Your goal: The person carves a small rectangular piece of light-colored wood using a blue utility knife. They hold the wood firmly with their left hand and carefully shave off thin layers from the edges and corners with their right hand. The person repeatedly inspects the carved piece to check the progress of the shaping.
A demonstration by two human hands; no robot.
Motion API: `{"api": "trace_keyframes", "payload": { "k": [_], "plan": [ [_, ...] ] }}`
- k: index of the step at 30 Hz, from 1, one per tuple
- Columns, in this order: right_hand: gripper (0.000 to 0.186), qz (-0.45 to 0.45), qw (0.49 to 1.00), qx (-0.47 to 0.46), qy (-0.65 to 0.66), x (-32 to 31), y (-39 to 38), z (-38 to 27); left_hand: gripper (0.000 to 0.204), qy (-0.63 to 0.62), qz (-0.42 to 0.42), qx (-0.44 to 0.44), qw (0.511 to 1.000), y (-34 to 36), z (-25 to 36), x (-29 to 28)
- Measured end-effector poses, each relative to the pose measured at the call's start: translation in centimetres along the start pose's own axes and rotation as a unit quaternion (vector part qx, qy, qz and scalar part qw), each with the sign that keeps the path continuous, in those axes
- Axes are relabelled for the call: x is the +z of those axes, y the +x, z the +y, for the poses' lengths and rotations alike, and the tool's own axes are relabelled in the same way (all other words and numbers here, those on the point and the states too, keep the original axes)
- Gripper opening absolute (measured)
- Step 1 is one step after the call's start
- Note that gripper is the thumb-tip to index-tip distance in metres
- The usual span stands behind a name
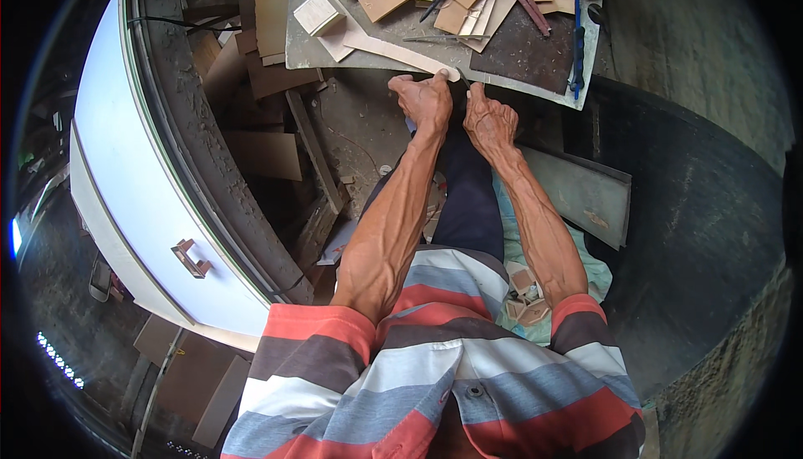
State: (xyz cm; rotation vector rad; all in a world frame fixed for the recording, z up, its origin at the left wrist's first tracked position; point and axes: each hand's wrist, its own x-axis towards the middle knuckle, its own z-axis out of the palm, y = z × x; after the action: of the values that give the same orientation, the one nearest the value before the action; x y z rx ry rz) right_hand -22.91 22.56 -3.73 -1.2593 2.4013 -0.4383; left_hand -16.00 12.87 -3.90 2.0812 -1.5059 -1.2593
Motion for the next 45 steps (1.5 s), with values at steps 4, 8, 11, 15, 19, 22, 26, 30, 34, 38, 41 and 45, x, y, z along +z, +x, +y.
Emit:
{"api": "trace_keyframes", "payload": {
  "k": [4,8,11,15,19,22,26,30,34,38,41,45],
  "plan": [
    [0.015,-0.018,1.000,-0.011,0.011,-0.4,-0.2,0.1,0.047,-0.020,0.039,-0.071,0.996,0.4,0.2,1.6],
    [0.014,-0.042,0.999,-0.006,0.029,-1.3,-0.2,0.1,0.028,-0.148,-0.074,-0.135,0.977,1.3,-1.4,1.9],
    [0.013,-0.039,0.997,-0.004,0.060,-2.1,-0.7,0.0,0.017,-0.252,-0.161,-0.193,0.934,-0.4,0.5,-0.4],
    [0.012,0.011,0.994,-0.032,0.100,-3.9,-1.7,-0.8,0.011,-0.301,-0.231,-0.198,0.903,-1.6,1.9,-3.3],
    [0.017,0.046,0.990,-0.038,0.126,-6.3,-2.1,-1.6,0.011,-0.320,-0.277,-0.172,0.890,-2.9,3.7,-5.1],
    [0.019,0.068,0.987,-0.032,0.145,-9.2,-1.9,-2.6,0.010,-0.339,-0.322,-0.159,0.870,-3.8,5.7,-6.8],
    [0.024,0.060,0.973,0.001,0.221,-12.5,-1.9,-4.0,0.008,-0.391,-0.377,-0.154,0.826,-4.8,8.4,-8.5],
    [0.027,0.057,0.970,-0.028,0.236,-15.5,-2.1,-5.3,0.007,-0.413,-0.428,-0.164,0.787,-5.7,10.5,-10.6],
    [0.026,0.011,0.966,-0.026,0.258,-17.7,-2.6,-5.9,0.009,-0.394,-0.455,-0.123,0.789,-6.9,12.2,-12.4],
    [0.021,0.019,0.954,-0.043,0.296,-18.7,-2.8,-6.4,0.009,-0.407,-0.457,-0.097,0.785,-7.2,12.6,-12.9],
    [0.017,0.063,0.953,0.032,0.293,-18.4,-3.0,-7.1,0.009,-0.404,-0.452,-0.084,0.791,-7.9,13.1,-13.3],
    [0.017,0.156,0.956,0.052,0.244,-17.1,-2.5,-7.6,0.009,-0.397,-0.443,-0.072,0.801,-8.5,13.2,-13.6]
  ]
}}
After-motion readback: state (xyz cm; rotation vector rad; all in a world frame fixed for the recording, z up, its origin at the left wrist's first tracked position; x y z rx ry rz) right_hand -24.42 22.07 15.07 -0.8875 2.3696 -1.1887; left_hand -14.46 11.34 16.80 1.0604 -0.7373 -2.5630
